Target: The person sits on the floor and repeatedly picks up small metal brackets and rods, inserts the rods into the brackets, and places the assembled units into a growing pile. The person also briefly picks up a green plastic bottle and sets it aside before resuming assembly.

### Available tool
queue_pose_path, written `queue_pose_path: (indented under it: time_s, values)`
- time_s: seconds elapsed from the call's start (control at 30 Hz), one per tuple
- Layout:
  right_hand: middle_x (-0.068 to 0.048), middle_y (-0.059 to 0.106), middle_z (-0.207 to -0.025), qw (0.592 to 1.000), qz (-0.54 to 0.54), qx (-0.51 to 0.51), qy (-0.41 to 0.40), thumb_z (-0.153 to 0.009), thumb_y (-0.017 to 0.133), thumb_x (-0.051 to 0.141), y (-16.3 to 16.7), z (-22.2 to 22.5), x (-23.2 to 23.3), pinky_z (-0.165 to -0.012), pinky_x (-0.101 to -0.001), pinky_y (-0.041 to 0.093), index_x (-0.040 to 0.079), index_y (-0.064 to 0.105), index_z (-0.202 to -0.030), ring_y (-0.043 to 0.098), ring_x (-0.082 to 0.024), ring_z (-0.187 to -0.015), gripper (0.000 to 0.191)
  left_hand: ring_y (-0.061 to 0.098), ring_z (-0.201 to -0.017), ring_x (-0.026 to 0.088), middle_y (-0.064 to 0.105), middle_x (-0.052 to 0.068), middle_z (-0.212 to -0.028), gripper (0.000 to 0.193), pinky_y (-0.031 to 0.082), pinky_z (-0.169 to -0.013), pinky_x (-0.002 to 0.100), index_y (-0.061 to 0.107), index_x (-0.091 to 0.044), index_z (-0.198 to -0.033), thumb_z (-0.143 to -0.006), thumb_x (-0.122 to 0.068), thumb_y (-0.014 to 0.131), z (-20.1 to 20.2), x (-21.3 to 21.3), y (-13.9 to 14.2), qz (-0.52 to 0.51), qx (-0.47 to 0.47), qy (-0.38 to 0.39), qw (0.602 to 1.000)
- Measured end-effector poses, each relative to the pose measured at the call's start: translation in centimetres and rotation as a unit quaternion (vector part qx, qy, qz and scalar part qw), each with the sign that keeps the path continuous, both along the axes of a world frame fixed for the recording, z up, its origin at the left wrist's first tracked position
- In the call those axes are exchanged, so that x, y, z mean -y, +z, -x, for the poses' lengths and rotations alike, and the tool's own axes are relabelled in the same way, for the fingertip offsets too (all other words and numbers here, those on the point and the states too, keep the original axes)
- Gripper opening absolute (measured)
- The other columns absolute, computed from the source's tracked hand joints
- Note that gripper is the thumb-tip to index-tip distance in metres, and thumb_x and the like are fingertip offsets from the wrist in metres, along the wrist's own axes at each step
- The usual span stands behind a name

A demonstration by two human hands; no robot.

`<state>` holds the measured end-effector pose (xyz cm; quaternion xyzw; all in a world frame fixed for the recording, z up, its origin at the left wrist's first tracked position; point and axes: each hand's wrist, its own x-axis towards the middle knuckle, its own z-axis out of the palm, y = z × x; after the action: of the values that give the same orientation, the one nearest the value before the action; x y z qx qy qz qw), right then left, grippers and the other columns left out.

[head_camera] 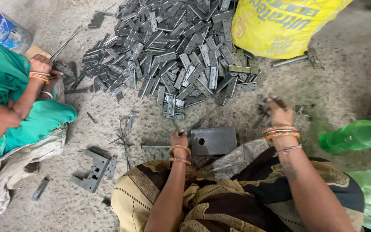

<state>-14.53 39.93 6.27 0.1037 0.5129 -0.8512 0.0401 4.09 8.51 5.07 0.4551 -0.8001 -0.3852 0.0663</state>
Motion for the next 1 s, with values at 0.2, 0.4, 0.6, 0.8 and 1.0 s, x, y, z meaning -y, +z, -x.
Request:
queue_pose_path:
  time_s: [0.2, 0.4, 0.6, 0.8, 1.0]
  values:
    - [-0.01, 0.073, -0.104, 0.992, -0.095, -0.031, 0.077, -0.095, 0.072, 0.002, -6.4, 1.9, 4.3, -0.071, -0.0314, 0.058, 0.0, 0.069, -0.12, 0.07, -0.017, -0.085, 0.025, 0.068, -0.099, 0.045, 0.07, 0.028, -0.107, 0.04, 0.055, -0.083, 0.055, 0.065, -0.004, -0.124, -0.09, -0.024, 0.07, 8.4, 1.5, -1.0, 0.111, 0.043, -0.12, 0.986]
    - [-0.013, 0.074, -0.104, 0.991, -0.058, 0.007, 0.122, -0.097, 0.066, 0.002, -8.7, 6.3, 5.1, -0.069, -0.0332, 0.061, 0.0, 0.06, -0.125, 0.073, -0.021, -0.083, 0.029, 0.07, -0.098, 0.045, 0.07, 0.028, -0.109, 0.04, 0.058, -0.082, 0.053, 0.065, 0.0, -0.121, -0.085, -0.016, 0.073, 13.3, 5.3, -5.4, 0.179, -0.03, -0.077, 0.98]
    - [-0.012, 0.072, -0.105, 0.988, -0.074, 0.012, 0.137, -0.098, 0.065, 0.001, -9.0, 7.4, 5.8, -0.068, -0.0333, 0.059, 0.0, 0.06, -0.129, 0.072, -0.021, -0.083, 0.031, 0.061, -0.112, 0.048, 0.06, 0.027, -0.126, 0.045, 0.053, -0.093, 0.054, 0.059, 0.001, -0.121, -0.081, -0.012, 0.076, 16.1, 6.7, -5.7, 0.287, -0.001, -0.121, 0.95]
    - [-0.012, 0.073, -0.105, 0.985, -0.07, 0.037, 0.15, -0.098, 0.064, 0.004, -8.8, 7.3, 5.9, -0.067, -0.0316, 0.058, 0.002, 0.058, -0.129, 0.072, -0.019, -0.08, 0.032, 0.054, -0.126, 0.045, 0.053, 0.025, -0.134, 0.052, 0.049, -0.103, 0.052, 0.051, 0.002, -0.129, -0.088, -0.019, 0.075, 19.5, 8.4, -5.7, 0.222, 0.108, 0.033, 0.968]
    - [-0.012, 0.073, -0.108, 0.985, -0.067, 0.036, 0.157, -0.099, 0.063, 0.005, -8.2, 7.1, 6.0, -0.068, -0.0304, 0.058, 0.002, 0.057, -0.13, 0.072, -0.018, -0.082, 0.033, 0.057, -0.128, 0.039, 0.059, 0.025, -0.136, 0.061, 0.052, -0.105, 0.046, 0.056, -0.001, -0.126, -0.075, -0.021, 0.084, 17.7, 8.9, -7.0, 0.282, 0.11, 0.002, 0.953]
